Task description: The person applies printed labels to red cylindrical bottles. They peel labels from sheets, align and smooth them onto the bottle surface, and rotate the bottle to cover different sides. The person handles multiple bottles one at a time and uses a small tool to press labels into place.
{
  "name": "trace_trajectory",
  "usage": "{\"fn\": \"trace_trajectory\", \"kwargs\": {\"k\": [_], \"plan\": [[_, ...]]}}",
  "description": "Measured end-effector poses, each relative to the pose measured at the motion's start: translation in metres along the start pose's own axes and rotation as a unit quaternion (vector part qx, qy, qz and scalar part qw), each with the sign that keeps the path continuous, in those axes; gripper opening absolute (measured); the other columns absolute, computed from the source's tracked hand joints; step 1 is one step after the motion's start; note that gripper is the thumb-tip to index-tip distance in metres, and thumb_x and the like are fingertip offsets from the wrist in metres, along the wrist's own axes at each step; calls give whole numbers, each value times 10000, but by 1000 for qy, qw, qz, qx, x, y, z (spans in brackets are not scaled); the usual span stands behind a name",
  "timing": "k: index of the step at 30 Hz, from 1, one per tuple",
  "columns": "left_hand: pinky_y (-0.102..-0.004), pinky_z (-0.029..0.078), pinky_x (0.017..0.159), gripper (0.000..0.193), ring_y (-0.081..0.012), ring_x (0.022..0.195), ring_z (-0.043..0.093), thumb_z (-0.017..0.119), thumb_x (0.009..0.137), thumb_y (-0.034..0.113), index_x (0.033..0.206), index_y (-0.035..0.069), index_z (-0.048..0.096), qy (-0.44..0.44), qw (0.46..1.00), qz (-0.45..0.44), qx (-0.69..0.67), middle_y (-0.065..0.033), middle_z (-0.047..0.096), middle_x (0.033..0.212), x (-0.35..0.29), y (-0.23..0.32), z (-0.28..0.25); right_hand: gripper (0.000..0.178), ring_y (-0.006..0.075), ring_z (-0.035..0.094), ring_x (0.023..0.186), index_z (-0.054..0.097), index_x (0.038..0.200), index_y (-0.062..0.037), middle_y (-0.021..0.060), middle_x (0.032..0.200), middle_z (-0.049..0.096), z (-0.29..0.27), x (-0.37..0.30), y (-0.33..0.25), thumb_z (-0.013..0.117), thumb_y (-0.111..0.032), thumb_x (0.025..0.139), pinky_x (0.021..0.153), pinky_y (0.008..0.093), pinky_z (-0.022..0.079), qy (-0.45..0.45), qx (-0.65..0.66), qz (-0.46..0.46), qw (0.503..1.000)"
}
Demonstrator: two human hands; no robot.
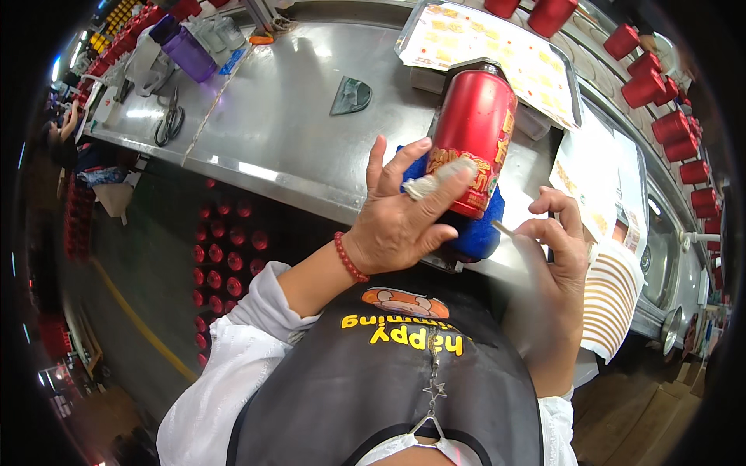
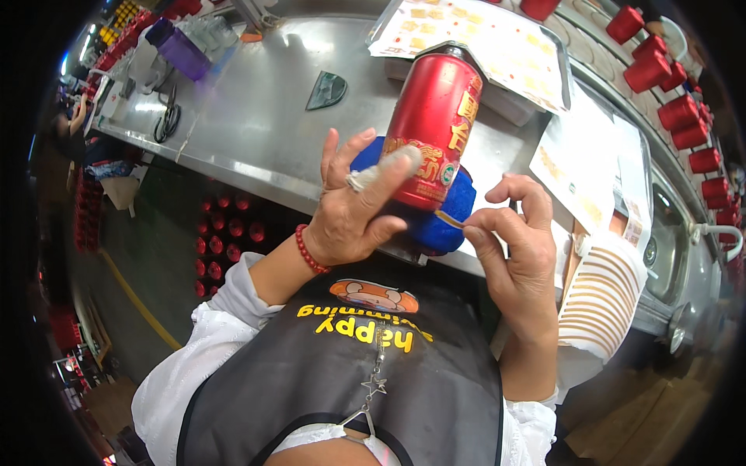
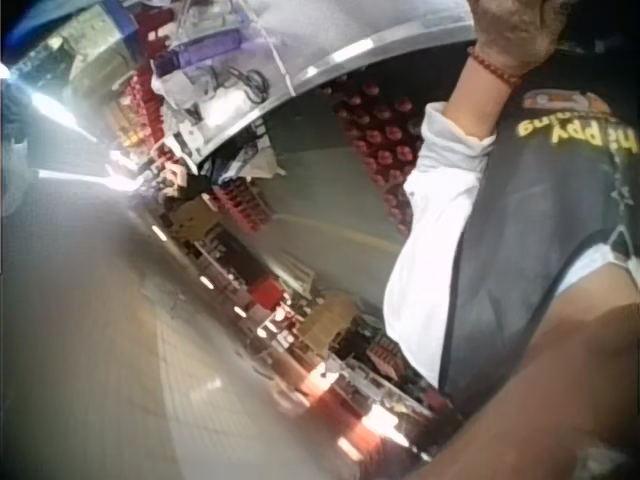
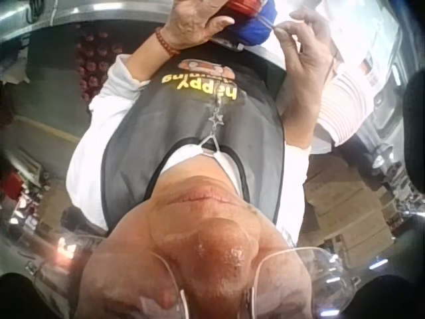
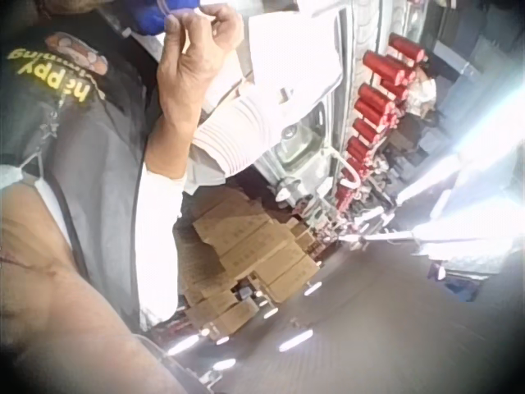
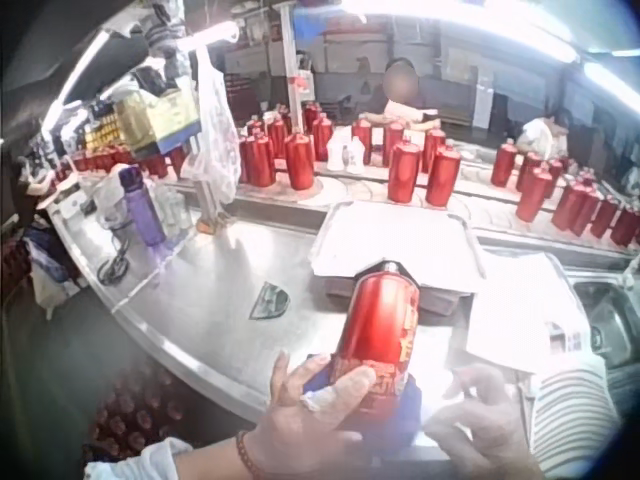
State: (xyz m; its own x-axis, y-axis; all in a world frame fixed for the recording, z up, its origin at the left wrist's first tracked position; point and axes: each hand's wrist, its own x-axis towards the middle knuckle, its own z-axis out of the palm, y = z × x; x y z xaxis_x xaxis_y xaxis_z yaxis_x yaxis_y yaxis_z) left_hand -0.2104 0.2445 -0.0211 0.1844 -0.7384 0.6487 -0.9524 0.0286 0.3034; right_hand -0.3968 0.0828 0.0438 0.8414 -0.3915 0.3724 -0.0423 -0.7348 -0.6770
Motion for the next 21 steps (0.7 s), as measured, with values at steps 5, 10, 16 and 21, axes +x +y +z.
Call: {"fn": "trace_trajectory", "kwargs": {"k": [5,10,16,21], "plan": [[-513,83,1193,492,-343,1342,410,507,1020,425,1363,84,599,54,988,-110,-97,-129,635,1318,-21,-6,-11,158,320,506,1153,666,851,-46,123,1100,516,17,7,-12,776,-4,745,956,415,432,-5,-17,-8,1000],[-487,186,1149,164,-418,1341,310,673,915,264,949,103,668,12,982,-77,-174,-262,519,1369,11,16,-29,155,346,499,1142,641,868,-42,146,1134,513,33,19,-30,761,-28,771,964,443,418,-22,-49,-52,997],[-478,231,1109,88,-393,1289,375,693,874,158,877,88,639,57,961,-161,-219,-246,542,1349,1,6,-19,140,335,508,1091,610,849,-24,169,1139,516,40,21,-22,738,-77,833,949,414,411,-39,-45,-8,998],[-454,257,1092,86,-348,1211,439,702,865,150,862,94,637,73,949,-204,-230,-186,586,1220,-1,-2,-10,139,322,520,1056,611,842,-17,174,1118,517,45,21,-15,731,-87,856,926,389,424,-24,-12,41,999]]}}
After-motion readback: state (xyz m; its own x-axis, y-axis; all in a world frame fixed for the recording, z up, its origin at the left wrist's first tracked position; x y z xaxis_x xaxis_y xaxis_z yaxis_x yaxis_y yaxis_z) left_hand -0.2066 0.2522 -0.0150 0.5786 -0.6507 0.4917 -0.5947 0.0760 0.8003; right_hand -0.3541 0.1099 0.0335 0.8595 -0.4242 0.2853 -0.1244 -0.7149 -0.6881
